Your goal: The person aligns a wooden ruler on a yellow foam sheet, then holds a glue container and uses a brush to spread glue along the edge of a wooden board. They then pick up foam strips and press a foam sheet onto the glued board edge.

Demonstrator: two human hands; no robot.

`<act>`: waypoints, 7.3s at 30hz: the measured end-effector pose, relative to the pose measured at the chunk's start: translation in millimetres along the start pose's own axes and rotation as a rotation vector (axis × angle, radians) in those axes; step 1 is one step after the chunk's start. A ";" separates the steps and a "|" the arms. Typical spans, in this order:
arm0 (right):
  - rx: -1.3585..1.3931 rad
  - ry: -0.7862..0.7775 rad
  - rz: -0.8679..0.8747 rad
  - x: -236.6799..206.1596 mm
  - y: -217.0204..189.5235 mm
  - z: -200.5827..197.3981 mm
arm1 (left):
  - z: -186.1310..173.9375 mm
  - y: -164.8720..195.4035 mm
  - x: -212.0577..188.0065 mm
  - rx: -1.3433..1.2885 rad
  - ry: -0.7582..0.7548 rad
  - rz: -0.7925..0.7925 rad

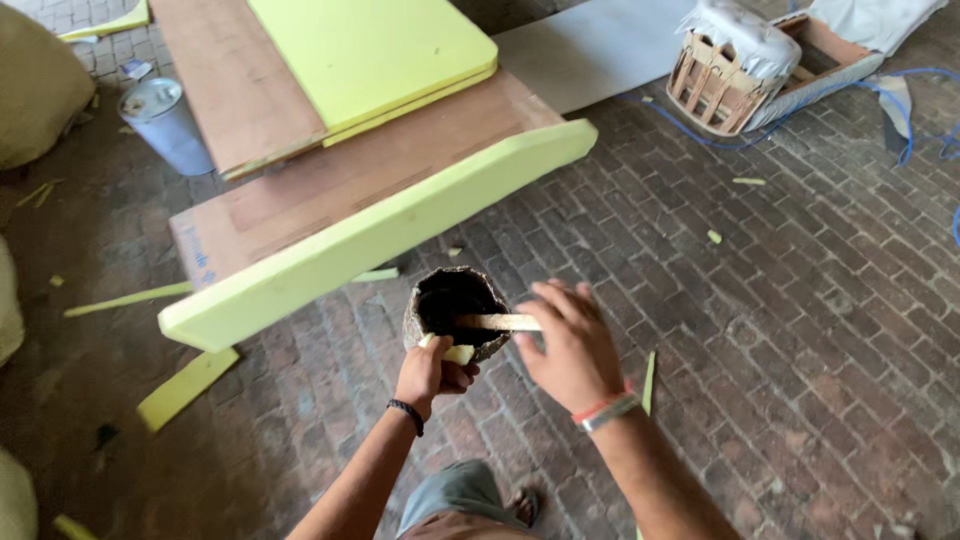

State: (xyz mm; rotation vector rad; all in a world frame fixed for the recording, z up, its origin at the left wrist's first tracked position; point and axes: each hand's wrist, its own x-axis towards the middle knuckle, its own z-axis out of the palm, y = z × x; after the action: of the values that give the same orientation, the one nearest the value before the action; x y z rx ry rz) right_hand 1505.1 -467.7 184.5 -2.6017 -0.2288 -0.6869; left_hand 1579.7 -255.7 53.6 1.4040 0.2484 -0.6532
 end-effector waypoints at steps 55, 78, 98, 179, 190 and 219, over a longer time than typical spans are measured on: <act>-0.179 -0.512 -0.683 1446.0 1089.8 427.9 | 409.6 839.8 1437.4 -0.383 0.568 0.150; -0.238 -0.722 -0.922 2133.4 1059.4 858.5 | 43.1 1249.5 1953.0 -0.430 0.862 0.208; 0.106 -0.436 -0.910 2673.7 953.8 1291.9 | -400.8 1580.5 2355.8 -0.433 0.854 0.200; 1.150 -0.442 -1.844 3295.3 11.1 2124.6 | -1445.7 1945.7 2543.5 -1.214 2.129 0.290; 1.103 -1.546 -1.663 3274.0 -185.5 2295.2 | -1623.4 1944.2 2481.5 -1.250 2.259 0.208; 0.453 -2.265 -0.324 3037.9 -254.9 2515.0 | -1799.1 1781.3 2370.2 -1.399 2.138 0.282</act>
State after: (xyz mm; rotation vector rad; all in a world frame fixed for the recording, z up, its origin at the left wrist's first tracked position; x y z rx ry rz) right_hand 5142.5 1039.1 -158.2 -1.5591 -1.1272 2.0940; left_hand 4858.5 870.2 -41.7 0.1347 1.6737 1.3583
